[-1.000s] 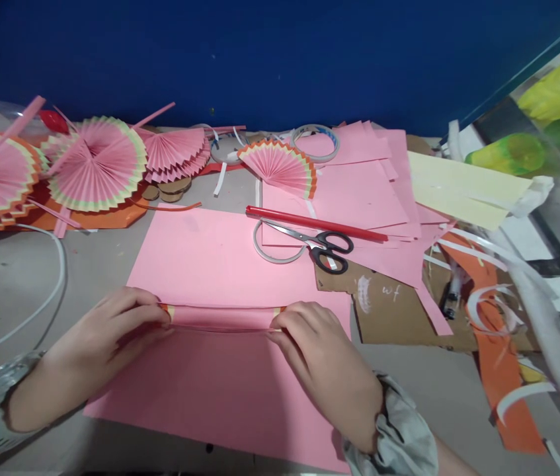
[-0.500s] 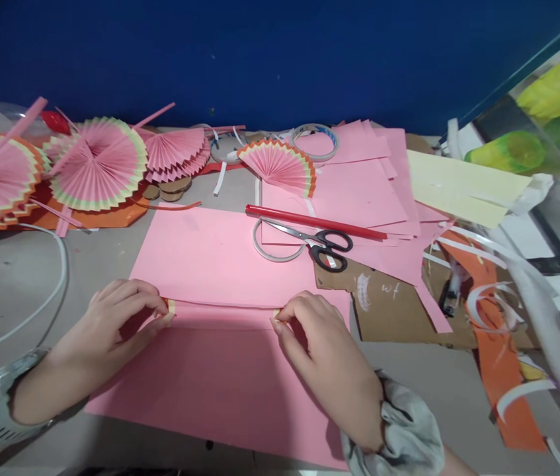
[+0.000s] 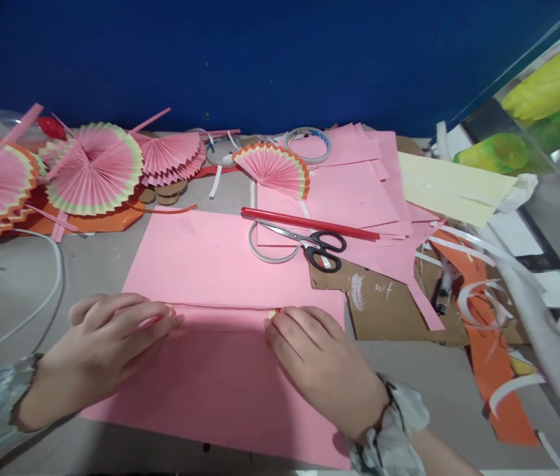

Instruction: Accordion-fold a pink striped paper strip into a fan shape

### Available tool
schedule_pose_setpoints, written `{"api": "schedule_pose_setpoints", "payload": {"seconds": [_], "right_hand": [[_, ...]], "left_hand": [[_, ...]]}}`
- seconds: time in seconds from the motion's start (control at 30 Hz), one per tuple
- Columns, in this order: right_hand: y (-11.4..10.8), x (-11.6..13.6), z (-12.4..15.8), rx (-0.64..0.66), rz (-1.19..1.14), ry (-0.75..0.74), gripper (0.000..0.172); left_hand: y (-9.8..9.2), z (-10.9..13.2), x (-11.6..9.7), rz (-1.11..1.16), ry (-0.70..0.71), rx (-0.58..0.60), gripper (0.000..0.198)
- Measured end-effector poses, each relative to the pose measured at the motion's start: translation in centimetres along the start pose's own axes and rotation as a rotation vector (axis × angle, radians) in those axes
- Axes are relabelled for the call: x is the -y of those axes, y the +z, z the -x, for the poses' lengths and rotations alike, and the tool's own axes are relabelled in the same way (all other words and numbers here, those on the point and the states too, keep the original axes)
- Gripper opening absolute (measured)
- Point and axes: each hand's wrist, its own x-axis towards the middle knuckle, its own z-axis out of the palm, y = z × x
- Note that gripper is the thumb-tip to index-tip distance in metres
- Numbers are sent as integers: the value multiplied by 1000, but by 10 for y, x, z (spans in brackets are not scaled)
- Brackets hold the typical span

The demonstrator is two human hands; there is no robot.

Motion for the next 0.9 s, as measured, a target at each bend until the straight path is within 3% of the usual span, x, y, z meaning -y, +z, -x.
{"api": "schedule_pose_setpoints", "payload": {"seconds": [0.23,0.4,0.5,0.6,0.7,0.9], "right_hand": [[4,-11,-12,5,-87,-14,15],[-25,-19,-27,157,-494,303,10],[-46,-23,-36,351,-718,486,15],[-49,-22,-42,459,-786,568,21],[-35,-14,-47,427,-716,484,22],[-7,5,-58,376,-540,243,19]], "left_hand": [[2,-18,10,179,-34,45,13],[-10,-27,14,305,-21,130,13],[-25,-30,18,474,-4,254,20],[-35,-33,19,605,-54,416,27],[-32,-36,16,619,-103,482,27],[-20,-40,7,646,-196,431,25]]}}
